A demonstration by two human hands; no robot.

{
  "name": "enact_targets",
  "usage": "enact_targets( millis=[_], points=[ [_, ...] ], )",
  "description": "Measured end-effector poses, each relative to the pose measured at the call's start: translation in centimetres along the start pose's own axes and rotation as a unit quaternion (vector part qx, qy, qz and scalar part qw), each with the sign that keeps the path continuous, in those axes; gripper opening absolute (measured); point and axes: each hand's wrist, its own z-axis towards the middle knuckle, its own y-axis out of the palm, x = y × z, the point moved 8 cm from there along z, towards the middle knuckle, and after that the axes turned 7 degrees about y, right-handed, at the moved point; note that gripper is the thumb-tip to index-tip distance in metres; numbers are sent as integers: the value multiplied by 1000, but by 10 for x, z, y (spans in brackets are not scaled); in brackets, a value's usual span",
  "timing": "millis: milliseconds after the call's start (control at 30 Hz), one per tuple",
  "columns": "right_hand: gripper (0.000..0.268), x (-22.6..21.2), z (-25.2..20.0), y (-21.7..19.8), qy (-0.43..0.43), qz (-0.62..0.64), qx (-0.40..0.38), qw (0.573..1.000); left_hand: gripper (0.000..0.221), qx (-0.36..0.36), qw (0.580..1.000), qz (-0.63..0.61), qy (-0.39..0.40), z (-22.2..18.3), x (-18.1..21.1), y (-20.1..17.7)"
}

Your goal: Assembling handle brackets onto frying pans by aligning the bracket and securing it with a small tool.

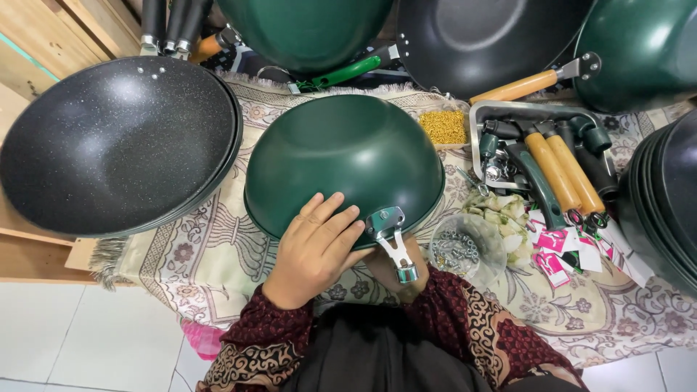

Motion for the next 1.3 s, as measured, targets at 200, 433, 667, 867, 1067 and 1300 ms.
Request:
enact_targets(
  millis=[200, 433, 667, 867, 1067, 1300],
  points=[
    [35, 4, -6, -13, 6, 80, -18, 997, 30, 3, 1000, 1, -1, 0, 1, 0],
    [40, 8, -14, -16, 14, 159, -36, 986, 29, -10, 1000, 6, 4, 0, 1, -1],
    [22, -35, -23, 57, 2, 93, -52, 994, 21, 38, 995, -92, -3, -9, 14, -29],
    [23, -53, -25, 80, 18, 69, -70, 995, 24, -14, 900, -328, -285, -101, 30, 34],
    [7, -45, -24, 42, -51, 6, -6, 999, 62, 87, 711, -513, -473, -150, 24, 105],
    [18, 4, -34, -37, -102, -11, 52, 993, 56, 151, 726, -479, -470, -123, 7, 103]
  ],
)
